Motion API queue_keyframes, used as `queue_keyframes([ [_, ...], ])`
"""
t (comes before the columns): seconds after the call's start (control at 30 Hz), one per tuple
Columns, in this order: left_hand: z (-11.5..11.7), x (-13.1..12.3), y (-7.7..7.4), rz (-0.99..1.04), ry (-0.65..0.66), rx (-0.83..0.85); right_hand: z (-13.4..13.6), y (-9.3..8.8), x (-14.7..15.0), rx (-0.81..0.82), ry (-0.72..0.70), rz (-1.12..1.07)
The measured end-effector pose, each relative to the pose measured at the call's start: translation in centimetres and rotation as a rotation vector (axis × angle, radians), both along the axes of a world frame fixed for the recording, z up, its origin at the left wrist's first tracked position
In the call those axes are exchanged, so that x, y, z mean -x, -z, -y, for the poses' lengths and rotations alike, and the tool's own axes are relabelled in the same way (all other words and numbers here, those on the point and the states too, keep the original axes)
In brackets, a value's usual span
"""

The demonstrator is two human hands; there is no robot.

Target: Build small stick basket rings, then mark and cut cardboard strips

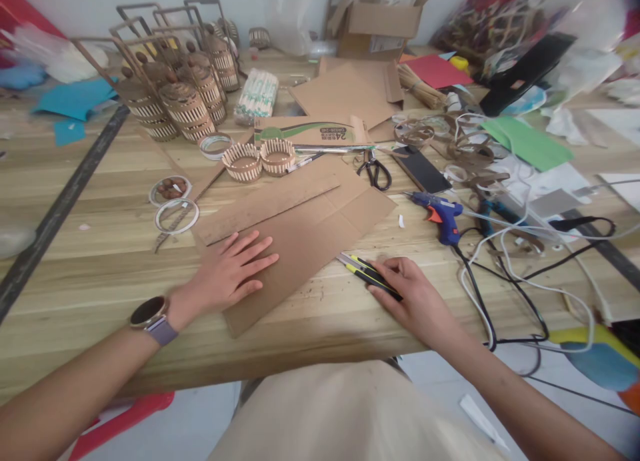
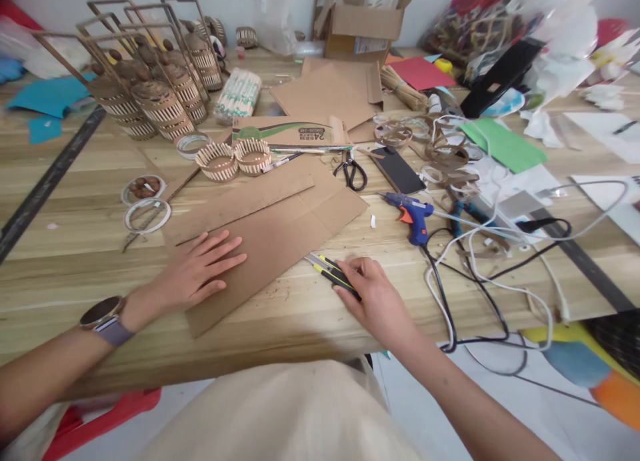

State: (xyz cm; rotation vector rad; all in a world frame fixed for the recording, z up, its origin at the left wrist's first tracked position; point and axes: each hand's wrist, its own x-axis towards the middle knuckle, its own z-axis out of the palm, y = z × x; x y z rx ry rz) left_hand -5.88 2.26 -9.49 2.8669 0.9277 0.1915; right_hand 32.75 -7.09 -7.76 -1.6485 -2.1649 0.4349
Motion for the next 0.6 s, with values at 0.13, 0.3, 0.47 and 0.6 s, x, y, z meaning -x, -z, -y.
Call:
queue_keyframes([
  [0.13,-0.2,-1.1,-0.3,-0.014,-0.025,0.022,-1.1,-0.1,-0.7,-0.004,0.009,0.05],
  [0.3,-0.5,-2.2,-0.6,-0.02,-0.051,0.049,-1.8,-0.5,-1.6,-0.016,-0.02,0.074],
  [0.47,-0.5,-2.1,-0.5,-0.011,-0.055,0.045,-1.3,-0.7,-1.7,0.001,-0.047,0.093],
  [0.6,-0.4,-2.1,-0.4,-0.012,-0.062,0.042,-1.2,-0.5,-1.4,-0.002,-0.042,0.065],
])
